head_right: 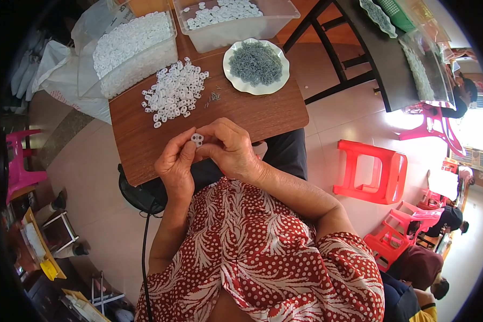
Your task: The recorder is assembling small white plastic rings with metal hooks at a workstation.
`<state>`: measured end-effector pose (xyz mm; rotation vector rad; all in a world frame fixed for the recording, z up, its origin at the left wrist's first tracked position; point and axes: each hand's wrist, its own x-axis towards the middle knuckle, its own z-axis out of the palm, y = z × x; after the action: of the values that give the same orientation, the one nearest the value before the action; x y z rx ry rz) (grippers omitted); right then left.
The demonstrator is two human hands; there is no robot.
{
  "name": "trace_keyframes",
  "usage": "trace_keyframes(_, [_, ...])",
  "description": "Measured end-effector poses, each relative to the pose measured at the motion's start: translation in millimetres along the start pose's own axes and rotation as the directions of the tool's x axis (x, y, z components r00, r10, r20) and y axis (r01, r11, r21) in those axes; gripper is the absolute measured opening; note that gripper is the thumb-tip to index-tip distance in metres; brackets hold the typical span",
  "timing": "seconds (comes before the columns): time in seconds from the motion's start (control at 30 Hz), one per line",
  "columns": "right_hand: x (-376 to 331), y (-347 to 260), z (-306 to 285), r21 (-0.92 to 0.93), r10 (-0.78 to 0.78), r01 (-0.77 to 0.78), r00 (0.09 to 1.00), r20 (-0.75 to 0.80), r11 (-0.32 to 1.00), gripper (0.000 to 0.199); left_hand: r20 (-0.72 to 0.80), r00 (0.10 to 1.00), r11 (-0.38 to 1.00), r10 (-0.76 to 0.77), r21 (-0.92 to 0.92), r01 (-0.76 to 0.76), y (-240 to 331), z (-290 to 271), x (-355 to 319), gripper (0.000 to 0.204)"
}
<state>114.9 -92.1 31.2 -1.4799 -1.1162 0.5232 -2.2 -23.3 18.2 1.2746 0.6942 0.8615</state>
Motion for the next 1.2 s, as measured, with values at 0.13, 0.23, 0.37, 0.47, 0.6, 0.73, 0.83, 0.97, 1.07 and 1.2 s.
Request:
trace_keyframes(0.13, [0,-5,-1,0.062,0.027,-0.026,1.0,-0.016,0.998,0.032,-0.009,0.995,0.995,0.096,0.005,-0.096,0,3,-1,0.019])
trace_keyframes(0.23, [-2,2,0,-0.041,-0.118,0.117,0.992,-0.047,0.992,0.03,-0.011,0.993,0.993,0.121,-0.001,-0.121,-2,4,-4,0.018])
trace_keyframes(0.37, [-3,8,2,-0.089,-0.199,0.193,0.978,-0.064,0.977,0.03,-0.017,0.987,0.987,0.162,0.024,-0.161,-1,7,-4,0.017])
trace_keyframes(0.47, [-6,10,4,-0.077,-0.183,0.178,0.981,-0.069,0.981,0.029,-0.017,0.979,0.978,0.204,0.052,-0.203,-3,6,-5,0.02])
trace_keyframes(0.6, [-5,4,5,-0.045,-0.111,0.107,0.989,-0.1,0.993,0.029,0.03,0.994,0.994,0.108,0.025,-0.108,-1,2,-2,0.021])
trace_keyframes(0.73, [-5,1,4,0.026,-0.054,0.057,0.995,-0.087,0.998,0.029,0.068,0.997,0.994,0.046,-0.106,-0.038,-2,0,-1,0.022])
trace_keyframes(0.83, [-7,7,6,0.01,-0.053,0.054,0.997,-0.056,0.999,0.028,0.032,0.997,0.994,0.068,-0.091,-0.065,1,1,-1,0.021])
trace_keyframes(0.97, [-3,5,5,-0.105,-0.18,0.173,0.982,-0.061,0.979,0.027,0.009,0.992,0.992,0.127,0.024,-0.127,-1,4,-4,0.02])
trace_keyframes(1.07, [0,4,7,-0.174,-0.257,0.243,0.964,-0.065,0.954,0.027,-0.006,0.964,0.949,0.266,0.178,-0.261,-1,7,-5,0.02])
trace_keyframes(1.2, [3,1,7,-0.261,-0.343,0.318,0.938,-0.053,0.911,0.027,-0.029,0.952,0.947,0.306,0.113,-0.301,-3,11,-8,0.02])
